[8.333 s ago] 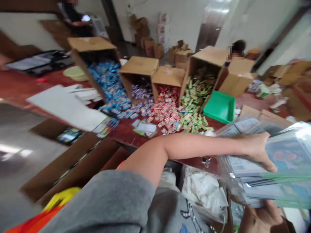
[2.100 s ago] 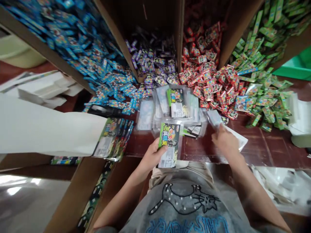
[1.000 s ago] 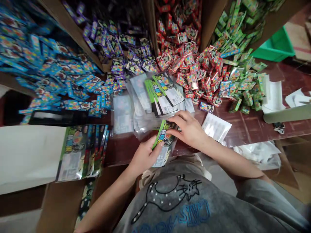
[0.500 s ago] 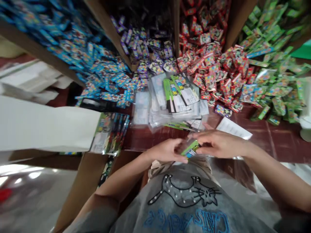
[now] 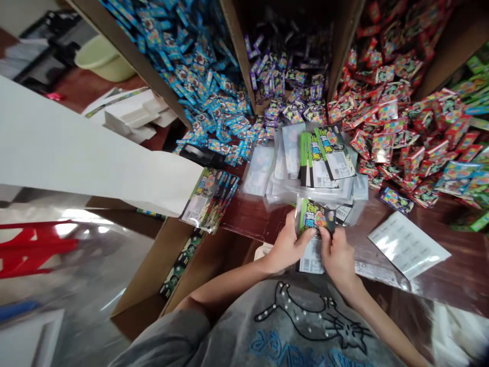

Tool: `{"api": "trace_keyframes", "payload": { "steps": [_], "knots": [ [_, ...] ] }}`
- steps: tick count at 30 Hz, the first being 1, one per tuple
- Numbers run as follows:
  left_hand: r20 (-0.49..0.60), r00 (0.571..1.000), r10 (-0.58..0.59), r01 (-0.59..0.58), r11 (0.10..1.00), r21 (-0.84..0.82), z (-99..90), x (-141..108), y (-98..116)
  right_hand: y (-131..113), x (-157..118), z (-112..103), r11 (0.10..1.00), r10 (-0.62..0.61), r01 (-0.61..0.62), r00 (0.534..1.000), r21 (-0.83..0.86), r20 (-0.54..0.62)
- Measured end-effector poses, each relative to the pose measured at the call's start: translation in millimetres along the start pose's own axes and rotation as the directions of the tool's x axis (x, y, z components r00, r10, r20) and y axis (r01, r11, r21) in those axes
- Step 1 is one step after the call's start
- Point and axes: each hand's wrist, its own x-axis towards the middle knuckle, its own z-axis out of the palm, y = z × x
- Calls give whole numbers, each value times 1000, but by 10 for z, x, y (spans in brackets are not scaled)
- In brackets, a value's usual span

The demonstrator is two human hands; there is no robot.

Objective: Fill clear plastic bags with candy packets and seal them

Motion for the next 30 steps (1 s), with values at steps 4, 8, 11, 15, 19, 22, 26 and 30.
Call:
{"api": "trace_keyframes", "payload": {
  "steps": [4, 8, 11, 15, 19, 22, 26, 30],
  "knots": [
    [40, 999, 14, -16, 998, 59, 21, -59, -196, 10, -12, 82, 996, -69, 66, 996, 62, 49],
    [-54, 982, 180, -137, 882, 451, -335, -63, -121, 243, 109, -222, 982, -161, 163, 987, 92, -31],
    [-101, 917, 387, -147, 561, 814, -982, 336, 208, 631, 446, -829, 977, -199, 173, 949, -127, -244],
    [76, 969, 237, -141, 272, 952, -1817, 1531, 628, 1028, 1080, -1577, 838, -268, 210, 962, -504, -45],
    [151, 985, -86, -127, 240, 962, -2098, 2472, 790, 866, 1634, -1580, 731, -69, 212, 969, -648, 239],
    [125, 982, -141, -98, 181, 979, -2056, 2685, 801, 646, 1807, -1455, 722, -17, 215, 956, -658, 293],
    [92, 994, -56, -85, 123, 989, -2137, 2542, 923, 630, 1546, -1638, 811, -200, 228, 973, -539, 110],
    [20, 984, 175, -52, 183, 982, -2174, 2179, 1283, 817, 878, -1795, 994, -45, 27, 985, -105, -167]
  ]
}}
